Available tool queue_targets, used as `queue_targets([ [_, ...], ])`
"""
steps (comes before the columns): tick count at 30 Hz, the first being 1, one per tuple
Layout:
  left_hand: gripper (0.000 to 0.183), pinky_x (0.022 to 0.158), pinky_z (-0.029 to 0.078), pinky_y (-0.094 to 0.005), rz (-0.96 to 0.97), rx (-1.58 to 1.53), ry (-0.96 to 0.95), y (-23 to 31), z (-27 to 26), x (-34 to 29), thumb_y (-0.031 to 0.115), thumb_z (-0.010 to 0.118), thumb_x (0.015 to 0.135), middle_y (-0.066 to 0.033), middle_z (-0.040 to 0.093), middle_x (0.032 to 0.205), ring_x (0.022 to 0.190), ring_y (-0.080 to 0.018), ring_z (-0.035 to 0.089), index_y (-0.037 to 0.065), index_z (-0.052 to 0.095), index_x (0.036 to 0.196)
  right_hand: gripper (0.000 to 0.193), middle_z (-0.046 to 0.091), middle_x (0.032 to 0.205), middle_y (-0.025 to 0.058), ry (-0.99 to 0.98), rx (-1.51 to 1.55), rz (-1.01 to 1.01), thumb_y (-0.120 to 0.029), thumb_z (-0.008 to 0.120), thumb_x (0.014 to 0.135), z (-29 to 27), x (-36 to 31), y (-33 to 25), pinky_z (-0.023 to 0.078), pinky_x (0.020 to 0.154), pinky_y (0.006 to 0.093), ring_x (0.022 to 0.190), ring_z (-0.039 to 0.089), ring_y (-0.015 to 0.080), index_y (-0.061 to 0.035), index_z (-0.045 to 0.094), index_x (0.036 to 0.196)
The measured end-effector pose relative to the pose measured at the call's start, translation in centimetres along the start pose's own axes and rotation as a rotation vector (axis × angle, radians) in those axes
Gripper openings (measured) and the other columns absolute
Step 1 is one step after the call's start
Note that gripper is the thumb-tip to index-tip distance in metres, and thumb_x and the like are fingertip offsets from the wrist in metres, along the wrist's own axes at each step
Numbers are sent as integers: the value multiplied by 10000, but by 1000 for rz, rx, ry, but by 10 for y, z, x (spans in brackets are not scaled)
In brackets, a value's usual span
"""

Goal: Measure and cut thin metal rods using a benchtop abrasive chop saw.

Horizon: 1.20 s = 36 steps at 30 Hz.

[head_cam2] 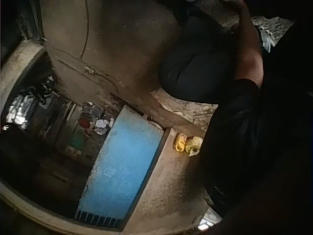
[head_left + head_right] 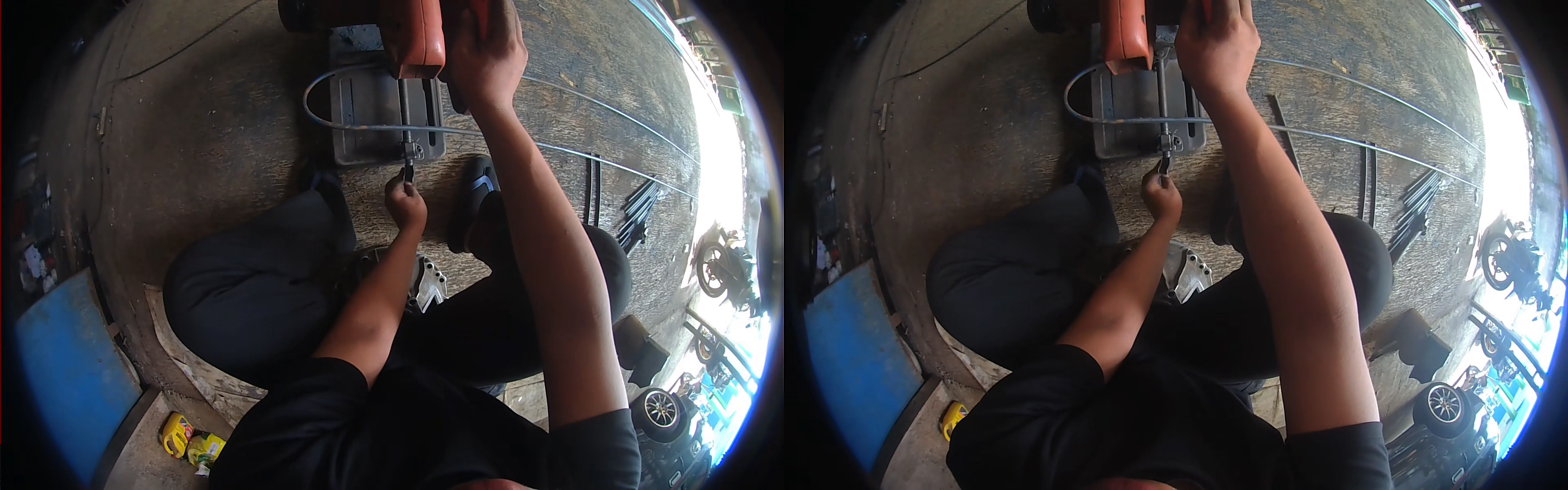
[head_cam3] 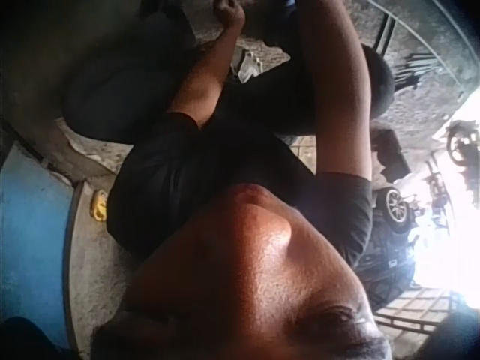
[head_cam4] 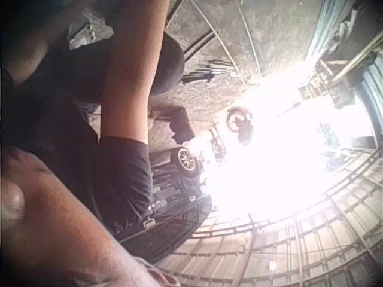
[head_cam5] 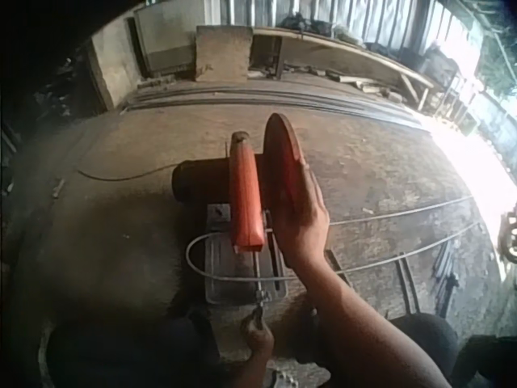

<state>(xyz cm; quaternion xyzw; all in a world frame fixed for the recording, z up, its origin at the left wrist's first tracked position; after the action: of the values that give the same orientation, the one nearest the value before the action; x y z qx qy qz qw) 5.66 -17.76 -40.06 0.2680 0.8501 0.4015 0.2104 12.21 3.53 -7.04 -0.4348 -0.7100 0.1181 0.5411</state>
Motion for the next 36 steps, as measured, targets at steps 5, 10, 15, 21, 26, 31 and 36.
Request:
queue_targets([
  [5,310,833,549,-417,-1314,-1753,-561,-35,79,-38,239,507,951,-136,652,990,898,-298,636,-28,586,1087,489,541,1279,241,11,-10,-14,-155,595,888,-1,1,-3,456,956,410,1173,538,397,-42,470,1347],
  [10,195,786,519,-393,-864,-1322,-443,-44,78,-8,125,641,859,-110,648,971,875,-283,637,23,588,1018,475,546,1275,235,19,-20,-25,-161,590,894,-2,2,-7,460,951,410,1169,542,394,-27,475,1334],
  [15,283,717,483,-360,-237,-346,41,-23,20,10,35,755,726,-83,644,970,830,-228,626,47,585,951,468,552,1268,232,-14,-28,-31,-160,577,895,0,2,-8,460,947,410,1161,547,392,-30,473,1332],
  [21,241,686,471,-342,-976,-1209,-430,-48,61,-14,252,635,825,-88,654,802,737,-218,624,31,655,920,454,566,1252,222,-9,-33,-40,-176,567,897,0,5,-14,461,939,411,1149,555,387,-35,485,1321],
  [26,314,664,482,-353,-1283,-1868,-640,-20,90,-23,375,534,943,-35,653,821,688,-183,609,75,628,943,446,568,1245,225,-11,1,-42,-181,569,897,-1,6,-16,463,935,412,1148,555,388,-34,497,1312],
  [31,153,723,428,-277,-584,-896,-220,-42,58,1,194,727,845,20,638,857,790,-119,567,78,642,900,457,565,1241,240,4,-38,-80,-160,546,901,0,2,-13,461,940,415,1142,553,401,-19,471,1330],
  [36,143,744,436,-295,-566,-851,-284,-33,51,1,125,746,800,-11,647,852,791,-138,579,61,645,878,530,494,1310,269,-45,-50,-95,-153,549,894,5,-2,-3,430,978,436,1188,501,439,-20,397,1384],
])
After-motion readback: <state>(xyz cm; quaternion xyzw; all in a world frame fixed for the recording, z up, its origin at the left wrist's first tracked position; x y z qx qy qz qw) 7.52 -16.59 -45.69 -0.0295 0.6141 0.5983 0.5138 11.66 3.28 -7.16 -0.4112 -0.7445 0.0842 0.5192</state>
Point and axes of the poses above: each hand's wrist, its own x-axis towards the middle knuckle, its own z-axis out of the palm, y = z × x, the point moved 9 cm from there along x, towards the middle knuckle
